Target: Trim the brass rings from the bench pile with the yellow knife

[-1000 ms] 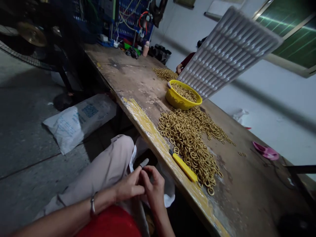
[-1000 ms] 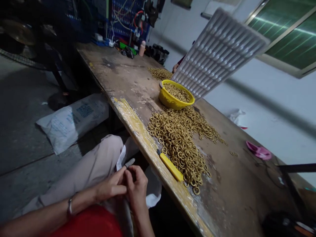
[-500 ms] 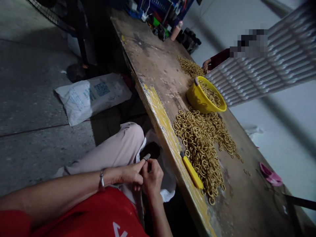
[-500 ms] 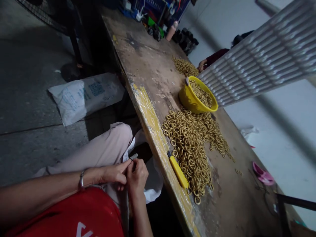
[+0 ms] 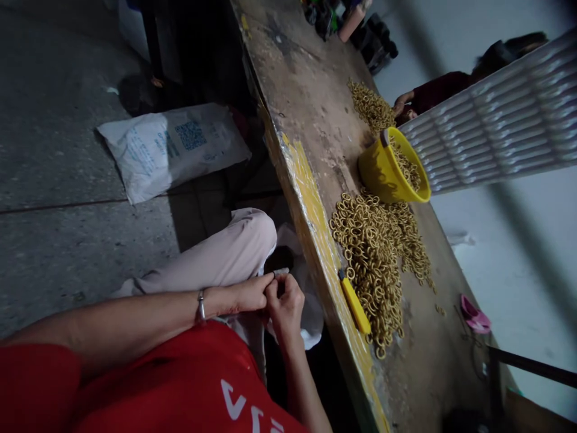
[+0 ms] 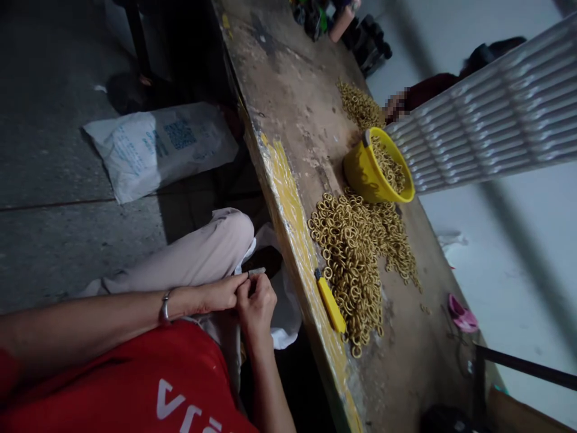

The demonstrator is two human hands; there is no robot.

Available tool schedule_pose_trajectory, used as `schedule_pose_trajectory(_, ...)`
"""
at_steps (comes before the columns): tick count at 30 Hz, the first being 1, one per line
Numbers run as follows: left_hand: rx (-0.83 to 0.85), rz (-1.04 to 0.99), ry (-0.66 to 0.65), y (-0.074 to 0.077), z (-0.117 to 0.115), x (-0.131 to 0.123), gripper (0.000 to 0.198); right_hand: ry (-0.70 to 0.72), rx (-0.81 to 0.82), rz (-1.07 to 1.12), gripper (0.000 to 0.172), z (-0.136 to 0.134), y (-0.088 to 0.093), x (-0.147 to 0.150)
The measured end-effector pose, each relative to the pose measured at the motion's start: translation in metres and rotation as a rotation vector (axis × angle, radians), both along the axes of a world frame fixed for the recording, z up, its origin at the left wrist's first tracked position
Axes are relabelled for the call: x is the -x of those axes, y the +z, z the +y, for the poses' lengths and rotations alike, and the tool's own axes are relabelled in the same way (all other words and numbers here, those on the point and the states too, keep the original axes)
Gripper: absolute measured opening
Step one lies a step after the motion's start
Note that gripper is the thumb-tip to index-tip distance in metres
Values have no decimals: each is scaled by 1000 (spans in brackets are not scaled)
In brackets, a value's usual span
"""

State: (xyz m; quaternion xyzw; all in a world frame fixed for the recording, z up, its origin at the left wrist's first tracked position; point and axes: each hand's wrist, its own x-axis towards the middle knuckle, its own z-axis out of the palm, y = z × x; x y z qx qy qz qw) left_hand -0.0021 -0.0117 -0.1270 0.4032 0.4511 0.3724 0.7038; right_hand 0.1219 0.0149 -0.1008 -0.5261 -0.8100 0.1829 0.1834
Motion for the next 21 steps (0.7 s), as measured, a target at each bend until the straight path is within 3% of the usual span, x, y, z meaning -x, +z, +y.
schedule_pose_trajectory(3,-3,4,-9,2,1,0,37,4,56,25,14,-5,9,-5)
schedule_pose_trajectory(6,3,-46,-63,5,0,1,39,97,-34,6,16,-2,26,-19)
schedule_pose_trajectory(11,60,-265,-243,10,-2,2,34,310,-236,-256,45,18,39,-39)
schedule_pose_trajectory(16,79,-337,-481,10,-6,4,33,461,-240,-508,14,17,26,-36)
schedule_pose_trajectory(21,29,-473,-706,3,-13,4,16,555,-283,-617,20,-2,28,-33)
